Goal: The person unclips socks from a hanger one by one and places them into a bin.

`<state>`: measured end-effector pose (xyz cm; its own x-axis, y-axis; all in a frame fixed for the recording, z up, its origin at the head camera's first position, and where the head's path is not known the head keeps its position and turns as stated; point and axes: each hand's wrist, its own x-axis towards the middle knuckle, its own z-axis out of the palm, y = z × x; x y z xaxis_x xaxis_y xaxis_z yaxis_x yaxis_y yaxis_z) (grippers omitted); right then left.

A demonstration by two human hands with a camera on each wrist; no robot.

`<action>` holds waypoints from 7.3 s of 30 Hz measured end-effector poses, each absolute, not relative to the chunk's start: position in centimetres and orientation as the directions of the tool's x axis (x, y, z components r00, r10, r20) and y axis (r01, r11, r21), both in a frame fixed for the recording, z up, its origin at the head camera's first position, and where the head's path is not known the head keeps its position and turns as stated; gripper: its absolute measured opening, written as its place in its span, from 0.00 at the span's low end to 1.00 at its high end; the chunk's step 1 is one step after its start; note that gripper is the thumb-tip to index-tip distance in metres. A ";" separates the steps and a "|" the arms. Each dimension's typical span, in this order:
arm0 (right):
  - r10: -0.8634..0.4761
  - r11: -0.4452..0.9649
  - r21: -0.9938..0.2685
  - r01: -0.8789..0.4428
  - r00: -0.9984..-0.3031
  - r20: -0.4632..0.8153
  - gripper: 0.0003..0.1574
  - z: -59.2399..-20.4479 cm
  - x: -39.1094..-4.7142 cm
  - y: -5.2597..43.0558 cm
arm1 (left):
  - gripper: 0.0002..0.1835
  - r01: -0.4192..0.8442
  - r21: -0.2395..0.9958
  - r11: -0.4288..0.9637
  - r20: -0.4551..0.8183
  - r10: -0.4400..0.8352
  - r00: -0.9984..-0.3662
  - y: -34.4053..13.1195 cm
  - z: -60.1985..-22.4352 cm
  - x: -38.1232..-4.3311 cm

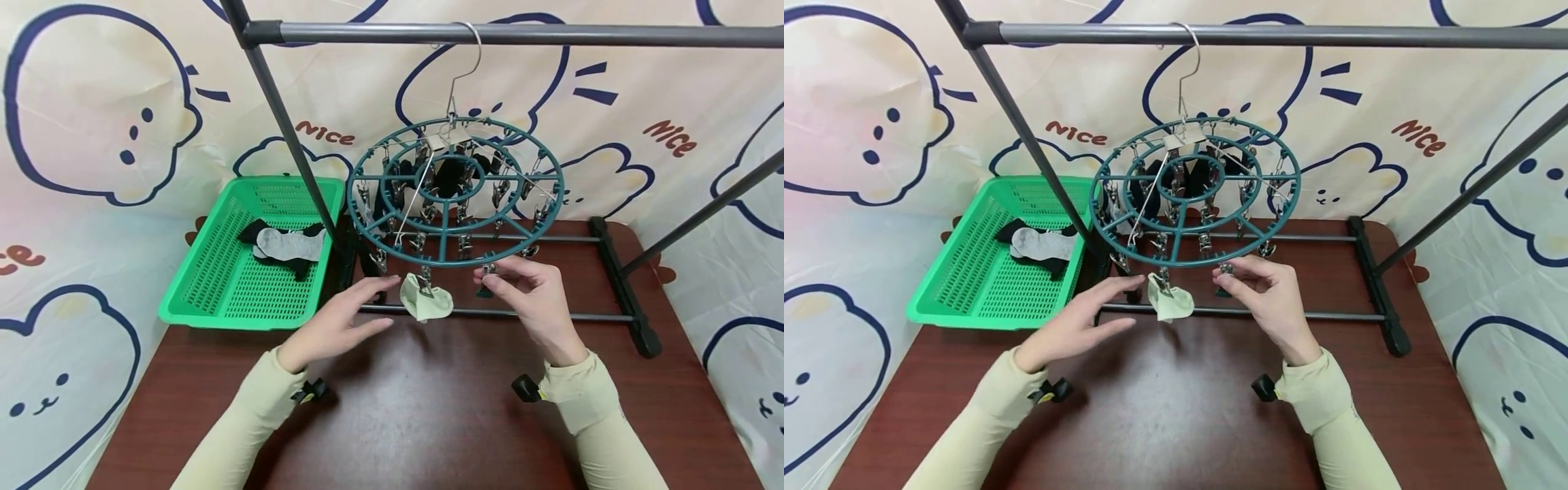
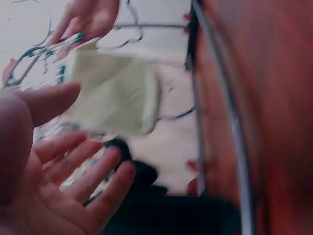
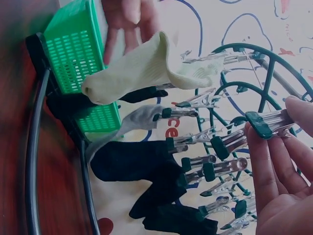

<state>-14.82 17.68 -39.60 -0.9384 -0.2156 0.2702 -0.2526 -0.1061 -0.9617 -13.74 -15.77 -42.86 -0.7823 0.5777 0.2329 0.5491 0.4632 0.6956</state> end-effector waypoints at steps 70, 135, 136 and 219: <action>-0.298 0.400 -0.764 -0.506 -0.860 0.413 0.17 -38.9 -14.0 14.6 | 0.08 0.597 0.742 0.306 0.382 0.539 -0.751 -8.6 -43.6 -13.8; -0.285 -0.049 -0.951 -0.306 -0.908 0.307 0.10 -38.3 -15.2 13.3 | 0.13 0.622 0.687 0.376 0.329 0.602 -0.728 -9.8 -44.2 -12.6; -0.290 -0.061 -0.955 -0.291 -0.910 0.296 0.10 -38.3 -15.3 13.4 | 0.13 0.627 0.682 0.377 0.332 0.604 -0.724 -9.9 -44.2 -12.5; -0.363 -0.064 -0.977 -0.204 -0.907 0.213 0.11 -39.1 -15.4 15.0 | 0.13 0.102 0.045 0.994 0.359 0.079 -0.930 -38.3 -38.3 -27.2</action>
